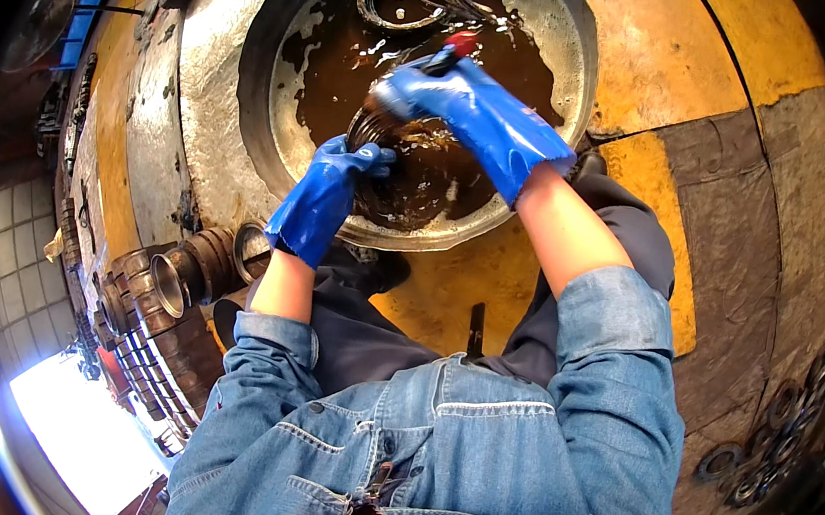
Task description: The person cleans circular metal rings in a basin filled with dark liquid using a brush. They pick up the rings one at a time, scrub them with the brush, and then place them back into the liquid or onto a nearby surface.
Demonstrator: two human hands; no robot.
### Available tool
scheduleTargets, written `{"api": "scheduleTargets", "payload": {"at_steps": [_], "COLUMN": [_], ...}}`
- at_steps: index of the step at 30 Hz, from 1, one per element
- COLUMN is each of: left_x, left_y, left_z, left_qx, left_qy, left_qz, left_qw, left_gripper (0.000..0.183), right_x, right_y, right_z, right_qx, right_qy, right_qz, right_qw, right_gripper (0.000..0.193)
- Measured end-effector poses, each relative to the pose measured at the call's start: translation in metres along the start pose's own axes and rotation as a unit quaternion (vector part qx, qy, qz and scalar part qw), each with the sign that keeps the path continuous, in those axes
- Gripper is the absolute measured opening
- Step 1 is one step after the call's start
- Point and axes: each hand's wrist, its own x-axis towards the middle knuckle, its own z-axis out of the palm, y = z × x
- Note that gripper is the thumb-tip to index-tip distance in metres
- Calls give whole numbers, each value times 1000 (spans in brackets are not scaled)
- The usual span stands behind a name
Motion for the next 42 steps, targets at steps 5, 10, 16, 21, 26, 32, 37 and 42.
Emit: {"api": "scheduleTargets", "payload": {"at_steps": [5, 10, 16, 21, 26, 32, 37, 42], "left_x": [-11, -19, -10, -28, -19, -1, -2, 12], "left_y": [5, 12, 3, 16, 24, 6, -2, -3], "left_z": [-2, -3, -9, 2, 19, 32, 36, 21], "left_qx": [-9, -14, 6, 16, 50, -69, -48, -122], "left_qy": [-27, -33, -40, -48, -46, -125, -112, -84], "left_qz": [13, -13, -1, 1, -81, -82, 122, -80], "left_qw": [1000, 999, 999, 999, 994, 986, 985, 986], "left_gripper": [31, 32, 29, 30, 29, 44, 47, 47], "right_x": [40, 49, 37, 16, -10, -53, -79, -57], "right_y": [40, 70, 32, 40, 32, 18, 1, 26], "right_z": [18, -15, 25, -9, -11, -13, -4, -26], "right_qx": [-134, -133, -140, -181, -159, -34, 21, -23], "right_qy": [89, 240, 102, 224, 306, 393, 430, 397], "right_qz": [54, 57, 53, 116, 201, 52, -14, 17], "right_qw": [986, 960, 983, 950, 917, 918, 903, 917], "right_gripper": [24, 27, 32, 35, 41, 36, 35, 34]}}
